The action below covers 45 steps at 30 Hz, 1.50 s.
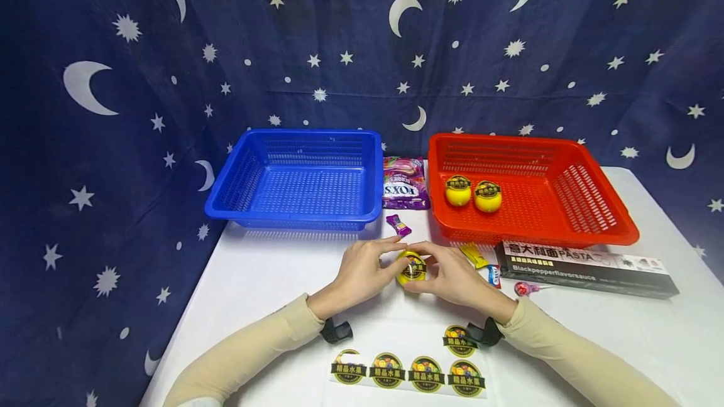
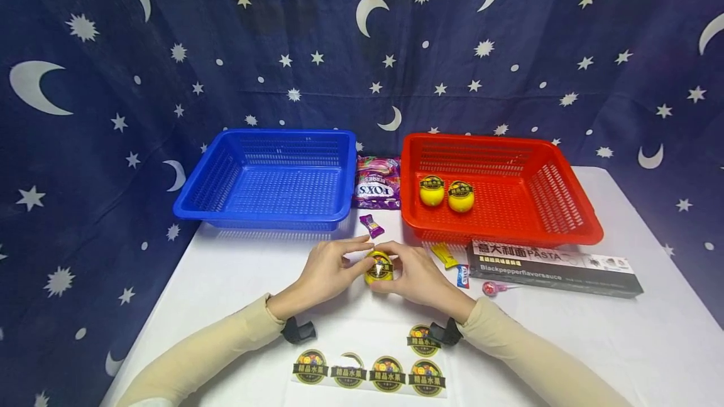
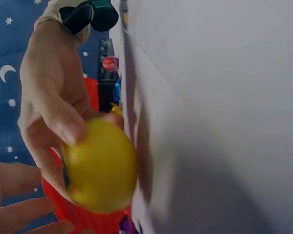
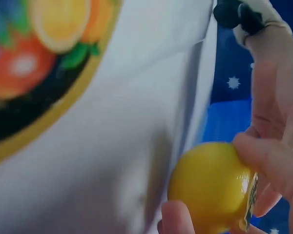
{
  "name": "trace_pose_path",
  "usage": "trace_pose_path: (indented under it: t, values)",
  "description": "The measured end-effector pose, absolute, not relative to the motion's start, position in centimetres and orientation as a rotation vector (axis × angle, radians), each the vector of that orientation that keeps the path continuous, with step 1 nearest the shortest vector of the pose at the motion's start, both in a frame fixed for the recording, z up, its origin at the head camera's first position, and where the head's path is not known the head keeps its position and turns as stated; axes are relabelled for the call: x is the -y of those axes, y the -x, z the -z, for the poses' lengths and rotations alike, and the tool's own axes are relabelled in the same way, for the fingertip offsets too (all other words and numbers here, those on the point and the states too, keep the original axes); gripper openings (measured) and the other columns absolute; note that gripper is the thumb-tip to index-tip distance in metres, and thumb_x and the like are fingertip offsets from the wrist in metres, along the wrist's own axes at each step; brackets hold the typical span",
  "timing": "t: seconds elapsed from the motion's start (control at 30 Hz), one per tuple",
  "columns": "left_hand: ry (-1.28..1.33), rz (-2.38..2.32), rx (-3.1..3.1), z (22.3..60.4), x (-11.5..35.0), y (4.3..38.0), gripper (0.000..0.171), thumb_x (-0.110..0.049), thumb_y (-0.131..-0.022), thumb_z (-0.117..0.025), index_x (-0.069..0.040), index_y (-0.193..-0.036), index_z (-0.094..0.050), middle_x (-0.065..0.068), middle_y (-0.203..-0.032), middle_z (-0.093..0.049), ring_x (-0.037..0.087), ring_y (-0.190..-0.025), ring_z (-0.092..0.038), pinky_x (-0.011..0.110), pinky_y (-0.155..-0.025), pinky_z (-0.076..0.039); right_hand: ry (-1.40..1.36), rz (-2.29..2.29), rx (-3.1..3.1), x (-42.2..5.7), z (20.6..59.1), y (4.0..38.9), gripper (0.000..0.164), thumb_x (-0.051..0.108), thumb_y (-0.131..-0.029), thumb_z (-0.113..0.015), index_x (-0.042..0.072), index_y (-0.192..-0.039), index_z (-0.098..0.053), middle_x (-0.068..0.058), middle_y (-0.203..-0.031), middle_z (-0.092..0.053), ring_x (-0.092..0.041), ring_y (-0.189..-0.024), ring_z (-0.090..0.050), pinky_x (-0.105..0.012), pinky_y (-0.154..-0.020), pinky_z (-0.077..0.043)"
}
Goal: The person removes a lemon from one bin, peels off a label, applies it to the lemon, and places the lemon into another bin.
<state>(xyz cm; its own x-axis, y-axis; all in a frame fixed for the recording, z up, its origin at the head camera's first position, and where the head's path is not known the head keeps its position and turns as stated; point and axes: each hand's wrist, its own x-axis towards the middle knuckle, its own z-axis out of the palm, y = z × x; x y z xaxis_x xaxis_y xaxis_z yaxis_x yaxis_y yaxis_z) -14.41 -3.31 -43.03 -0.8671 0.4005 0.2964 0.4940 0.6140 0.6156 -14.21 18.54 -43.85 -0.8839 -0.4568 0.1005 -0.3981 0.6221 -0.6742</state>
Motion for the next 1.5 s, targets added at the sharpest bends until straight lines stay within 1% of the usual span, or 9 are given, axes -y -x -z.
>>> trace_pose_path:
  t: [0.17, 0.3, 0.53, 0.87, 1.0, 1.1, 1.2, 1.4, 1.5]
  values:
    - [0.799, 1.131, 2.567, 41.9, 1.9, 14.8, 0.032, -0.030, -0.095, -0.072, -0.013, -0.121, -0.076, 0.006, -0.138, -0.068, 0.020, -0.096, -0.075, 0.018, -0.069, -0.055, 0.712, 1.230, -2.601, -21.9, 39.6, 13.0, 0.062, 0.034, -0.074, -0.093, 0.019, -0.129, -0.067, -0.005, -0.120, -0.074, -0.015, -0.096, -0.071, -0.027, -0.070, -0.061]
    - [0.831, 1.061, 2.560, 41.1, 0.4, 16.0, 0.034, -0.028, -0.095, -0.070, -0.014, -0.125, -0.074, 0.004, -0.146, -0.063, 0.023, -0.116, -0.071, 0.028, -0.084, -0.059, 0.674, 1.300, -2.589, -26.0, 34.9, 14.4, 0.064, 0.020, -0.073, -0.094, 0.015, -0.130, -0.067, -0.006, -0.117, -0.073, -0.010, -0.093, -0.069, -0.028, -0.066, -0.061]
    - [0.758, 0.874, 2.705, 40.4, -1.7, 17.7, 0.054, -0.042, -0.100, -0.064, -0.013, -0.145, -0.059, 0.005, -0.159, -0.048, 0.031, -0.142, -0.053, 0.048, -0.116, -0.045, 0.331, 1.147, -2.721, -34.0, 31.6, 23.4, 0.065, 0.021, -0.083, -0.087, 0.012, -0.141, -0.059, 0.022, -0.104, -0.070, -0.008, -0.086, -0.071, -0.026, -0.074, -0.060]
    - [0.664, 0.837, 2.727, 41.2, -2.6, 18.0, 0.050, -0.041, -0.100, -0.065, -0.015, -0.142, -0.062, 0.001, -0.154, -0.054, 0.025, -0.136, -0.060, 0.039, -0.100, -0.056, 0.279, 0.900, -2.551, -38.5, 37.3, 31.0, 0.072, 0.023, -0.087, -0.083, -0.007, -0.144, -0.050, -0.023, -0.128, -0.066, -0.016, -0.082, -0.073, -0.030, -0.076, -0.061]
    - [0.660, 0.862, 2.684, 41.4, -3.0, 18.1, 0.047, -0.041, -0.099, -0.066, -0.016, -0.139, -0.065, -0.001, -0.150, -0.058, 0.023, -0.104, -0.075, 0.026, -0.073, -0.057, 0.290, 0.861, -2.526, -38.7, 38.5, 31.2, 0.070, 0.016, -0.085, -0.084, -0.011, -0.140, -0.051, -0.021, -0.118, -0.069, -0.008, -0.082, -0.066, -0.027, -0.074, -0.060]
    - [0.647, 0.885, 2.665, 41.4, -3.1, 18.2, 0.045, -0.040, -0.099, -0.067, -0.016, -0.137, -0.067, -0.001, -0.147, -0.060, 0.019, -0.072, -0.070, 0.020, -0.058, -0.048, 0.286, 0.844, -2.538, -38.7, 38.6, 31.1, 0.070, 0.014, -0.084, -0.085, -0.010, -0.139, -0.050, -0.020, -0.114, -0.068, -0.011, -0.080, -0.065, -0.025, -0.071, -0.058]
    - [0.637, 0.888, 2.649, 41.4, -3.0, 18.2, 0.044, -0.039, -0.098, -0.068, -0.016, -0.136, -0.067, -0.001, -0.147, -0.061, 0.017, -0.065, -0.066, 0.020, -0.057, -0.047, 0.295, 0.819, -2.541, -38.6, 38.6, 31.2, 0.071, 0.015, -0.084, -0.085, -0.009, -0.139, -0.048, -0.022, -0.114, -0.066, -0.015, -0.081, -0.065, -0.024, -0.071, -0.056]
    - [0.643, 0.881, 2.638, 41.3, -3.0, 18.5, 0.045, -0.039, -0.099, -0.067, -0.016, -0.137, -0.066, -0.002, -0.148, -0.060, 0.023, -0.097, -0.075, 0.025, -0.066, -0.054, 0.296, 0.782, -2.574, -38.6, 38.3, 31.2, 0.071, 0.016, -0.083, -0.086, -0.008, -0.138, -0.048, -0.025, -0.116, -0.064, -0.021, -0.090, -0.062, -0.023, -0.073, -0.053]
    - [0.641, 0.878, 2.644, 41.4, -3.0, 18.6, 0.045, -0.041, -0.099, -0.067, -0.018, -0.137, -0.066, -0.003, -0.148, -0.060, 0.023, -0.106, -0.074, 0.023, -0.066, -0.053, 0.302, 0.749, -2.596, -38.7, 38.0, 30.9, 0.075, 0.022, -0.083, -0.087, -0.006, -0.140, -0.048, -0.030, -0.128, -0.059, -0.033, -0.107, -0.059, -0.034, -0.088, -0.053]
